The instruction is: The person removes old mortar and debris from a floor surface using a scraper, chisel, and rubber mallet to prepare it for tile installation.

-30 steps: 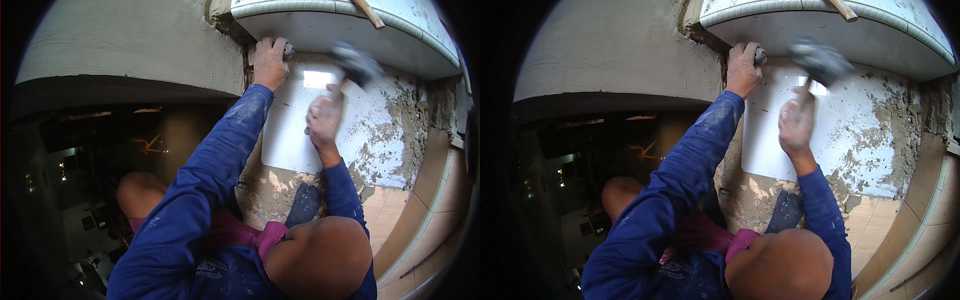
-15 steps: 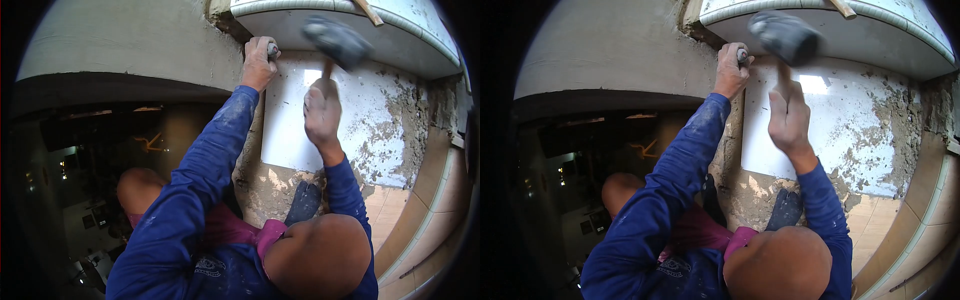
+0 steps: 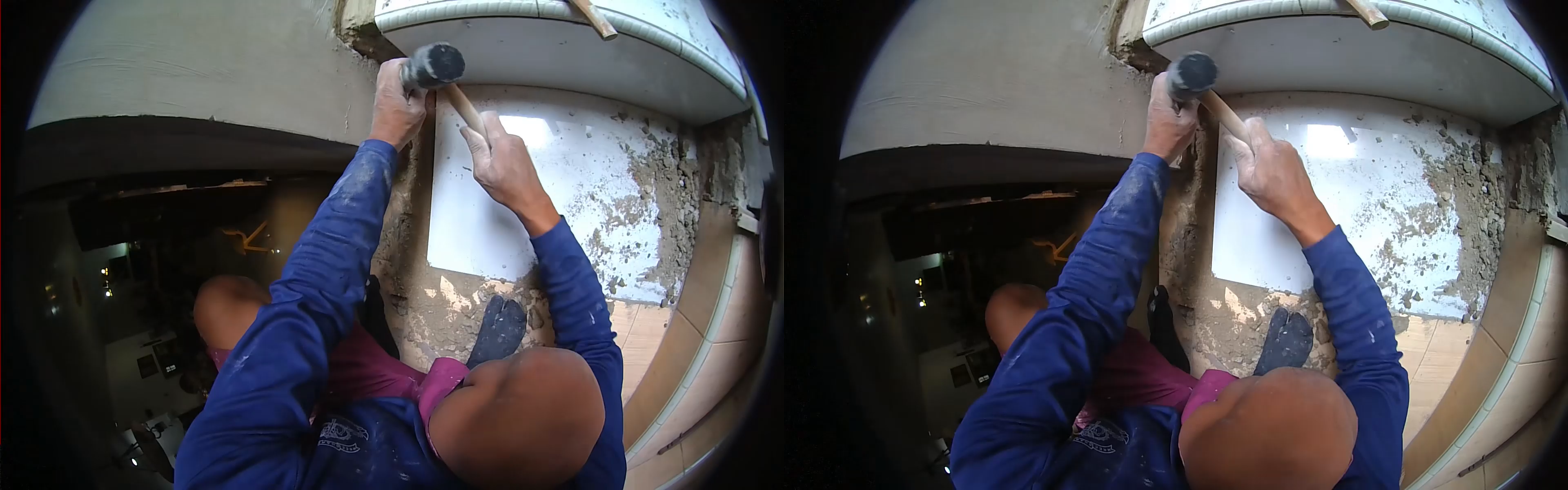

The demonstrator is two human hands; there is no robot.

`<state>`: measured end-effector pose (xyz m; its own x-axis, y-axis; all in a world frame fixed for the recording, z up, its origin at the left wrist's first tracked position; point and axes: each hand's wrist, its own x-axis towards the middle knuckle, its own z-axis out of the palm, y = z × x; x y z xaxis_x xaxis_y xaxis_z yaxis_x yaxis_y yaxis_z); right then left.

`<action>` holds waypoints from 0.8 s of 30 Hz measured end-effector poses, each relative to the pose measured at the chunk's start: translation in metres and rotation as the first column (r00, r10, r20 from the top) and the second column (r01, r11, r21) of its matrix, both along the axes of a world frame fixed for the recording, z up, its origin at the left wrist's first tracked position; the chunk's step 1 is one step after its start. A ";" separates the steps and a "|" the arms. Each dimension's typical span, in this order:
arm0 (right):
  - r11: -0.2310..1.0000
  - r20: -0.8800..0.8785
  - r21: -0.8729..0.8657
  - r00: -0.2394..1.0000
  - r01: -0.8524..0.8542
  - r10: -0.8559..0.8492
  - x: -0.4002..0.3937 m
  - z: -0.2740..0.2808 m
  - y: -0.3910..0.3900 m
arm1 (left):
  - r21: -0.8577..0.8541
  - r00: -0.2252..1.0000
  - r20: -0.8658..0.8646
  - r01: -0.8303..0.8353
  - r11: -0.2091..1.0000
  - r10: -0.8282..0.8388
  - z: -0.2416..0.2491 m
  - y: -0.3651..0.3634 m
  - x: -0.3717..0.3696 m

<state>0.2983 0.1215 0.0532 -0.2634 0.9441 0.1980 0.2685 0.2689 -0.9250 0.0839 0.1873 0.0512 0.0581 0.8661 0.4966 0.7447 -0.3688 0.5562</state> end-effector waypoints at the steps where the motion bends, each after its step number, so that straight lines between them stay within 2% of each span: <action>1: 1.000 -0.051 0.017 0.999 0.008 -0.007 0.004 0.021 -0.004 | -0.042 0.997 0.072 0.003 0.999 0.000 -0.002 0.000 -0.002; 3: 0.937 -0.343 0.289 0.935 0.196 -0.090 0.001 0.050 -0.012 | -0.117 0.977 0.212 0.009 0.993 0.016 -0.006 0.003 -0.008; 4: 0.939 -0.254 0.309 0.965 0.149 -0.069 -0.001 0.033 -0.004 | -0.022 0.999 0.045 0.001 1.000 0.000 0.002 0.001 -0.007; 6: 0.936 -0.072 0.348 0.997 0.048 -0.024 -0.006 -0.002 0.012 | -0.004 0.999 0.030 -0.041 0.999 0.041 -0.001 0.001 -0.011; 7: 0.996 0.139 0.039 0.988 -0.074 0.068 -0.003 -0.003 0.022 | 0.012 0.998 0.024 -0.059 0.998 0.059 -0.001 0.005 -0.011; 8: 0.998 0.133 0.004 0.989 -0.064 0.063 0.000 0.007 0.027 | -0.083 0.995 0.090 -0.037 0.996 0.044 0.002 0.004 -0.013; 11: 0.974 -0.141 0.227 0.990 0.012 0.020 0.011 0.054 0.017 | -0.174 0.985 0.150 -0.064 0.983 0.090 0.006 0.003 -0.015; 12: 0.937 -0.288 0.340 0.958 0.088 0.015 0.007 0.064 0.013 | -0.168 0.993 0.070 -0.079 0.983 0.092 0.009 0.000 -0.014; 13: 0.881 -0.416 0.448 0.908 0.151 0.055 -0.003 0.059 0.013 | -0.152 0.991 0.088 -0.087 0.985 0.101 0.004 0.000 -0.015; 14: 0.896 -0.159 0.443 0.987 0.041 0.033 -0.005 0.032 0.023 | -0.144 0.996 0.056 -0.054 0.988 0.063 0.006 -0.002 -0.015; 15: 0.907 0.111 0.417 0.994 -0.058 0.013 -0.003 0.010 0.037 | -0.128 1.000 0.023 -0.014 0.992 0.017 0.010 0.000 -0.014; 16: 0.971 0.307 0.182 0.947 -0.152 0.091 0.000 0.018 0.044 | -0.131 0.996 0.051 -0.062 0.989 0.069 0.013 0.002 -0.012; 18: 0.933 0.201 0.352 0.980 -0.078 0.006 0.008 0.036 0.047 | -0.166 0.980 0.101 -0.151 0.975 0.169 0.015 -0.002 -0.009; 19: 0.905 0.149 0.423 0.989 -0.043 -0.023 0.012 0.052 0.045 | -0.178 0.982 0.113 -0.132 0.975 0.153 0.014 -0.001 -0.011; 20: 0.931 -0.050 0.366 0.998 -0.016 0.037 0.013 0.067 0.037 | -0.189 0.982 0.125 -0.114 0.975 0.139 0.014 0.003 -0.014; 21: 0.859 -0.228 0.508 0.972 0.062 0.064 0.009 0.074 0.034 | -0.204 0.982 0.138 -0.099 0.974 0.128 0.011 0.002 -0.016; 23: 0.827 -0.205 0.561 0.972 0.018 0.118 0.000 0.042 0.045 | -0.197 0.973 0.133 -0.162 0.967 0.190 0.010 -0.003 -0.012; 24: 0.903 0.096 0.409 0.990 -0.134 0.103 0.001 0.031 0.059 | -0.182 0.967 0.129 -0.193 0.964 0.218 0.014 -0.003 -0.009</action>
